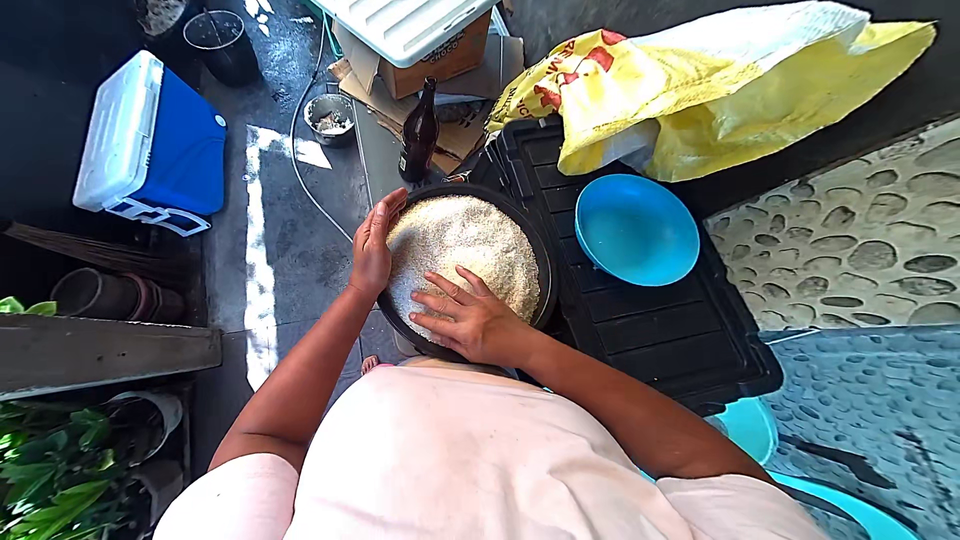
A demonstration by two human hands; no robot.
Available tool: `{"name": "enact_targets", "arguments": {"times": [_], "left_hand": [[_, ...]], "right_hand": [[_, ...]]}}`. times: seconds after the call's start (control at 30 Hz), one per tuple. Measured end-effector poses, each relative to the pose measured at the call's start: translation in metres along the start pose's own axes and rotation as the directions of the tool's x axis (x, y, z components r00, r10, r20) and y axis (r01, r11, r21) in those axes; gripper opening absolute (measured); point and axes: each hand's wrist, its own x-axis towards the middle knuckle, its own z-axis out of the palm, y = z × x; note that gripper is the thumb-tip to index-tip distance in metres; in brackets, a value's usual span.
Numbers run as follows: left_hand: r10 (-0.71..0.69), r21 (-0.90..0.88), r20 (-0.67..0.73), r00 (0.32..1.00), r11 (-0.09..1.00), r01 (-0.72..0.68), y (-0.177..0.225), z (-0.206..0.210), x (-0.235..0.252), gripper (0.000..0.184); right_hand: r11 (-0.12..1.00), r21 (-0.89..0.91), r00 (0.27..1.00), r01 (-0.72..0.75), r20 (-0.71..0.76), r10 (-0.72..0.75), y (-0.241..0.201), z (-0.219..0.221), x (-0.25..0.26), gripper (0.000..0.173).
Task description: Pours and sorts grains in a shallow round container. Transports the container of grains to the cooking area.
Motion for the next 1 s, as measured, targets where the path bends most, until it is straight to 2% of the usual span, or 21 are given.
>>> {"name": "enact_targets", "arguments": {"times": [0.17, 0.33, 0.4, 0.53, 0.6, 0.63, 0.7, 0.77, 0.8, 0.9, 1.0], "left_hand": [[-0.008, 0.019, 0.006, 1.000, 1.000, 0.008, 0.001, 0.000, 0.000, 0.056], [-0.032, 0.044, 0.005, 0.999, 0.999, 0.032, 0.003, 0.000, -0.001, 0.056], [-0.046, 0.066, 0.012, 0.999, 0.997, 0.045, 0.004, 0.000, -0.001, 0.057], [-0.069, 0.213, 0.054, 0.996, 0.975, 0.056, 0.003, 0.002, 0.000, 0.054], [-0.084, 0.304, 0.079, 0.993, 0.951, 0.056, 0.005, 0.003, 0.001, 0.053], [-0.090, 0.335, 0.088, 0.992, 0.941, 0.055, 0.006, 0.003, 0.001, 0.053], [-0.096, 0.357, 0.105, 0.990, 0.933, 0.053, 0.007, 0.003, 0.001, 0.052], [-0.088, 0.344, 0.117, 0.989, 0.938, 0.043, 0.006, 0.003, 0.002, 0.052], [-0.084, 0.334, 0.122, 0.989, 0.942, 0.038, 0.006, 0.003, 0.002, 0.052], [-0.077, 0.324, 0.124, 0.989, 0.946, 0.033, 0.005, 0.003, 0.001, 0.053], [-0.079, 0.328, 0.121, 0.990, 0.944, 0.035, 0.004, 0.002, 0.001, 0.053]], "right_hand": [[0.989, -0.108, 0.995, -0.098, 0.005, 0.099, 0.029, 0.001, 0.010, 0.035], [0.977, -0.074, 0.980, -0.199, 0.008, 0.200, 0.058, -0.005, 0.013, 0.037], [0.975, -0.005, 0.975, -0.223, 0.007, 0.223, 0.067, -0.008, 0.012, 0.039], [0.909, 0.312, 0.941, -0.275, -0.108, 0.322, 0.076, -0.028, 0.007, 0.036], [0.862, 0.383, 0.882, -0.334, -0.195, 0.428, 0.082, -0.041, 0.000, 0.032], [0.821, 0.400, 0.836, -0.407, -0.198, 0.511, 0.085, -0.045, -0.003, 0.031], [0.683, 0.428, 0.714, -0.592, -0.114, 0.691, 0.088, -0.049, -0.010, 0.033], [0.560, 0.452, 0.623, -0.694, -0.012, 0.782, 0.087, -0.044, -0.012, 0.036], [0.559, 0.455, 0.627, -0.693, -0.001, 0.779, 0.084, -0.039, -0.012, 0.036], [0.674, 0.448, 0.739, -0.588, -0.042, 0.672, 0.069, -0.030, -0.008, 0.036], [0.722, 0.512, 0.817, -0.466, -0.065, 0.573, 0.049, -0.039, -0.004, 0.034]]}}
